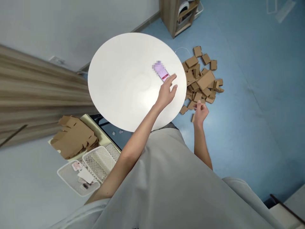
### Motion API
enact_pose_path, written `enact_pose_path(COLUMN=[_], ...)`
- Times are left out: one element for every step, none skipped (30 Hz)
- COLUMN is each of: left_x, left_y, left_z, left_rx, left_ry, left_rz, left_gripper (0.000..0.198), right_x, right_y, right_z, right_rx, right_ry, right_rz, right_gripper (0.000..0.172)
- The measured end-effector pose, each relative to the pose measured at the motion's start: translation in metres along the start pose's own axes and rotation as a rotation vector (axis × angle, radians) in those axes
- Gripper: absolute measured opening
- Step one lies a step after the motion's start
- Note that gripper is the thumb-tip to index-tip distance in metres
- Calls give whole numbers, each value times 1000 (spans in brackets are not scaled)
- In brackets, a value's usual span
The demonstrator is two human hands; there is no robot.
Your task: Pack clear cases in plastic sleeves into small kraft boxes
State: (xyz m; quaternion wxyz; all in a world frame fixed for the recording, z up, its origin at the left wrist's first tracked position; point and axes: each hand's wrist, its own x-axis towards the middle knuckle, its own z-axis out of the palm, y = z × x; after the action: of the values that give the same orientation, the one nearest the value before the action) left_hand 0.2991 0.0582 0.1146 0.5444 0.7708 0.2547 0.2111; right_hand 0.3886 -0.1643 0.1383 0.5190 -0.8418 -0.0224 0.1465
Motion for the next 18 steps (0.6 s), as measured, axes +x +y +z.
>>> enact_pose_path(left_x=[-21,-45,-72,-100,-129,-158,-186,-212,-238,-262,-286,-310,-334,-357,-379,-400,-420,-439], left_y=[-10,-19,-27,-34,-38,-42,-44,-45,-47,-48,-49,-50,-51,-52,-53,-53,-53,-54], left_z=[-9,-19,-28,-36,-44,-50,-56,-62,-68,-74,-81,-87,-92,-96,-99,-101,-102,-101], left_rx=[-7,-15,-26,-42,-65,-95,-131,-171,-215,-260,-308,-355,-400,-439,-471,-499,-526,-554], left_ry=[21,49,87,133,187,247,314,388,469,555,647,744,839,932,1021,1099,1163,1211], left_rz=[-90,-191,-297,-402,-502,-594,-675,-742,-793,-827,-848,-858,-861,-863,-866,-872,-880,-889], left_gripper=[49,46,44,41,40,40,41,41,41,40,39,37,36,35,34,32,31,28], right_x=[-5,-10,-16,-22,-28,-37,-47,-60,-75,-93,-113,-137,-162,-190,-219,-249,-279,-310], right_y=[1,1,1,1,1,0,-1,-3,-6,-8,-11,-13,-15,-16,-15,-13,-10,-5], right_z=[13,28,43,60,77,95,113,132,150,168,185,201,215,227,237,245,252,258], right_rx=[-20,-46,-80,-115,-147,-176,-202,-229,-258,-291,-326,-361,-391,-413,-432,-449,-469,-497], right_ry=[-68,-151,-244,-343,-446,-550,-654,-761,-872,-986,-1099,-1211,-1318,-1420,-1523,-1625,-1723,-1817], right_rz=[4,1,-8,-24,-50,-84,-125,-173,-226,-283,-344,-409,-476,-542,-606,-670,-734,-800], right_gripper=[59,60,61,62,63,62,62,60,58,55,53,51,49,47,46,44,42,40])
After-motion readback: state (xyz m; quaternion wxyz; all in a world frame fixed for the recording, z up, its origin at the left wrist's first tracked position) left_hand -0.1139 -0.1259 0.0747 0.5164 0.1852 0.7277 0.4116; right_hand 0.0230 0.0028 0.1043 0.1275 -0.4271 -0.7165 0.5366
